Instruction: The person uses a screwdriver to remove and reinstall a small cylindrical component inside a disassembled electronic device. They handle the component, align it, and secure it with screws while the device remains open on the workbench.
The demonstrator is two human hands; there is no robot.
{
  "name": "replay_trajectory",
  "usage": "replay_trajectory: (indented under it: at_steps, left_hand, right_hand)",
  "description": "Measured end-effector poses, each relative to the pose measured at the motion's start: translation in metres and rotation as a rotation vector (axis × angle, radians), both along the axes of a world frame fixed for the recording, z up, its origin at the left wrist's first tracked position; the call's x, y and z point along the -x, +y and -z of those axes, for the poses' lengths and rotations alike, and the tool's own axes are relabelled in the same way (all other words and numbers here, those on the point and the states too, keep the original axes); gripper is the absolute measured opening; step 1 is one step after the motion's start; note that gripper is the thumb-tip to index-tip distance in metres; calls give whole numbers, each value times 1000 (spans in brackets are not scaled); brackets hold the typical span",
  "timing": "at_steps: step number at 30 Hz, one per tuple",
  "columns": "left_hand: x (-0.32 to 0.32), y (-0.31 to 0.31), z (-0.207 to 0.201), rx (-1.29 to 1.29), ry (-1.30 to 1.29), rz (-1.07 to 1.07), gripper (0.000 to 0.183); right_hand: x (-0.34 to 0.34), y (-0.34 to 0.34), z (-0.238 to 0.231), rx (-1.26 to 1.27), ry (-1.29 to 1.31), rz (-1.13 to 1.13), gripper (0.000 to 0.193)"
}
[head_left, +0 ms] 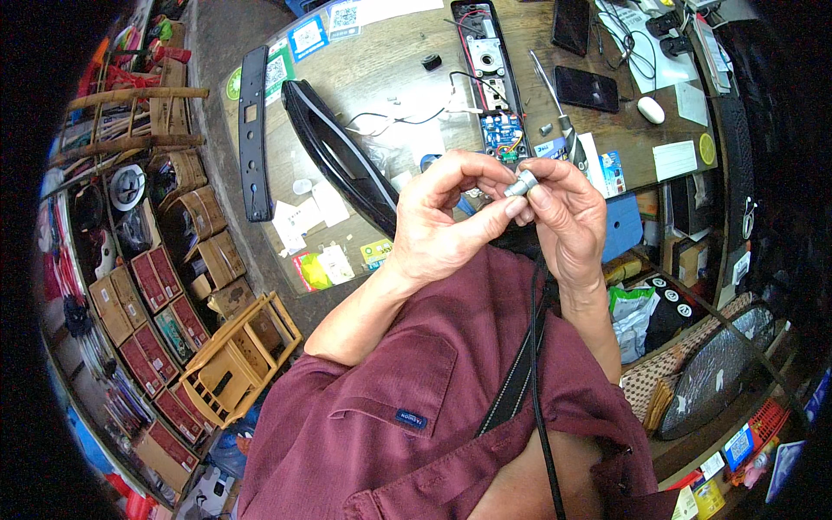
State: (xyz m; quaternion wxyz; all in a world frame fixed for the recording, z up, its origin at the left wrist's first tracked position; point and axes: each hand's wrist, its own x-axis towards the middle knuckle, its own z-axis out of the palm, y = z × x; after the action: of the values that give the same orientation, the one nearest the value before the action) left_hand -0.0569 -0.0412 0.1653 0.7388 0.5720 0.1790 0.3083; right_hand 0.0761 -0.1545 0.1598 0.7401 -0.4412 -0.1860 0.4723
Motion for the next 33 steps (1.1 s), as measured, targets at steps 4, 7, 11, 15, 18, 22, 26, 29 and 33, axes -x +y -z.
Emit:
replay_trajectory:
  at_steps: [4, 7, 11, 15, 18, 22, 26, 29, 33]
  left_hand:
    - [-1, -1, 1, 66, -27, 21, 28]
    - [-2, -2, 1, 172, -51, 40, 29]
    - [0, -2, 1, 128, -32, 47, 29]
    - [0, -3, 2, 72, -23, 37, 30]
    - [1, -4, 2, 91, -25, 36, 31]
    - [3, -5, 2, 62, -1, 30, 31]
    - [4, -4, 4, 29, -13, 21, 31]
    - [5, -6, 6, 56, -38, 23, 31]
    - [6, -9, 11, 226, -57, 66, 31]
  right_hand:
    - [-1, -2, 1, -4, -5, -8, 31]
    - [-1, -3, 0, -6, -14, -7, 31]
    - [1, -4, 0, -16, -26, -5, 31]
    - [3, -4, 2, -33, -32, -10, 31]
    - [4, -4, 3, -30, -40, -9, 32]
    - [6, -5, 2, -24, -41, -5, 32]
    - [7, -6, 3, -26, -51, -5, 30]
    - [8, -8, 8, -36, -24, -16, 30]
    - [10, -12, 13, 6, -20, -19, 30]
